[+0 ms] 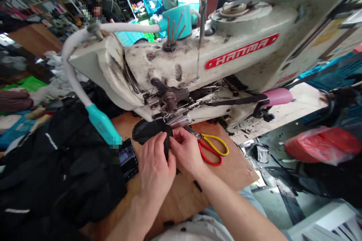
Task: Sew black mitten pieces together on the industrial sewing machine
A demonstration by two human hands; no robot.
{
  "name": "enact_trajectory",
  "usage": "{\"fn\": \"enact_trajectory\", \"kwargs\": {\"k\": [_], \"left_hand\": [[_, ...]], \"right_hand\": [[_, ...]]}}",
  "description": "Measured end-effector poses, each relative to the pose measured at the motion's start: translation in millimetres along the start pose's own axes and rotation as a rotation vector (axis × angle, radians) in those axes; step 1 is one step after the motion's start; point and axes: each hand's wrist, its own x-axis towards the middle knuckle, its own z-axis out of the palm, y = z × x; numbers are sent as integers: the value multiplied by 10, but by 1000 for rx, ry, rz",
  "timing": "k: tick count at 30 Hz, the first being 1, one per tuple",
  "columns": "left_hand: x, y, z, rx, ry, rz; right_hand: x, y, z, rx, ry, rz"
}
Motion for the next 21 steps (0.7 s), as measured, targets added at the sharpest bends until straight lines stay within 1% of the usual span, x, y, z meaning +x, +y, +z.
{"fn": "enact_trajectory", "kwargs": {"k": [3,6,9,12,14,17,21], "left_hand": [[-12,-44,-23,-13,35,6],[17,-62,-63,6,21,37],[60,-48,-89,17,-22,77],[134,-20,-100,56,-113,72],[201,-7,-109,94,-165,65],[273,-8,-127,137,-211,65],[222,-41,-141,131,-251,42]], "right_hand": [[-55,69,-12,-119,11,-60],[-83,76,-36,-268,10,-134],[-78,20,-60,-362,-8,-183],[-33,-57,-65,-433,-8,-225],[16,-100,-55,-468,8,-240],[79,-133,-19,-475,34,-225],[73,-65,65,-432,123,-209]]}}
